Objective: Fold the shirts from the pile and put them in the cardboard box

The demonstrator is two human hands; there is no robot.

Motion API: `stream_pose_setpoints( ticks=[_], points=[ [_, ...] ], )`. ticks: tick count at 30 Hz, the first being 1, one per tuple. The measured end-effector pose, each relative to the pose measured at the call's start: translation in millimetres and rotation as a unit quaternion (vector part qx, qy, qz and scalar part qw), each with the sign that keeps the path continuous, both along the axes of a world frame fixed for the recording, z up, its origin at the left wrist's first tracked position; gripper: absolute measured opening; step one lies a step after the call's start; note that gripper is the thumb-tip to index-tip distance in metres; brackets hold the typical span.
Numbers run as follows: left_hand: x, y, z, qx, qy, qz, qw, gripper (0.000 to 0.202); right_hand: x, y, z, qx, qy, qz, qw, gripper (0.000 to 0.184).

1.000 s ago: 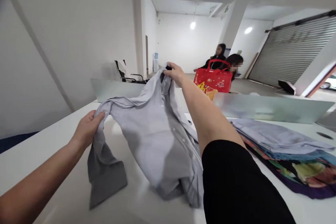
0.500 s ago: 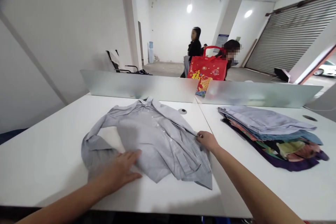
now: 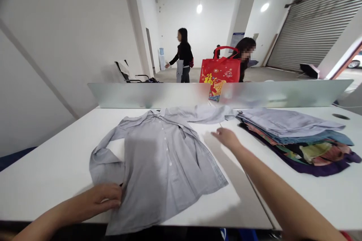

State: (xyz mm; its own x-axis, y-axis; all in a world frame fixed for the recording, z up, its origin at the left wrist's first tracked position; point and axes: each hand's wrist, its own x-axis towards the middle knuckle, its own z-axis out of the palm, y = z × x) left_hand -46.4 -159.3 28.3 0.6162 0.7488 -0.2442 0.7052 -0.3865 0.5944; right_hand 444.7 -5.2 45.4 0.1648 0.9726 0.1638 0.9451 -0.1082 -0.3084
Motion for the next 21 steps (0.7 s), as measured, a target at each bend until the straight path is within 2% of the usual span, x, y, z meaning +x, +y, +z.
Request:
stream_pose_setpoints(
  ticks=[1,3,4,6,9,11,13,15,18,20,21],
  points=[
    [-2,-3,-4.7,0.012,0.007,0.052,0.999,0.036,-14,-12,-21.5,-0.049,0.015,0.037,0.998,0.028],
    [3,-6,-18.5,0.058,0.012,0.15,0.987,0.03,-38,-35,-54.9,-0.069,0.011,0.078,0.995,0.025],
    [8,-6,-26.5,0.081,0.013,0.177,0.981,0.029,-46,-44,-64.9,-0.06,0.001,0.087,0.994,0.021],
    [21,-3,-41.6,0.115,0.017,0.183,0.976,0.037,-49,-58,-71.3,-0.026,-0.022,0.081,0.996,0.013],
    [26,3,-56.2,0.144,0.042,0.162,0.975,0.044,-26,-77,-59.0,0.001,-0.029,0.041,0.999,0.013],
    [16,6,-58.5,0.153,0.059,0.167,0.972,0.045,-2,-98,-46.4,0.006,-0.03,0.011,0.999,0.013],
    [-1,8,-55.3,0.155,0.08,0.174,0.969,0.042,16,-127,-33.7,-0.018,0.004,0.019,1.0,0.013],
    [-18,9,-47.4,0.139,0.094,0.16,0.973,0.038,17,-161,-19.6,-0.074,0.093,0.093,0.989,0.018],
    [-29,11,-28.8,0.095,0.092,0.096,0.987,0.032,-14,-205,5.6,-0.168,0.23,0.254,0.924,0.025],
    [-23,16,-15.3,0.103,0.093,0.084,0.987,0.026,-42,-213,20.4,-0.221,0.262,0.345,0.874,0.028],
    [-18,20,-9.9,0.122,0.092,0.092,0.984,0.025,-55,-207,24.8,-0.235,0.266,0.376,0.856,0.029]
  ],
)
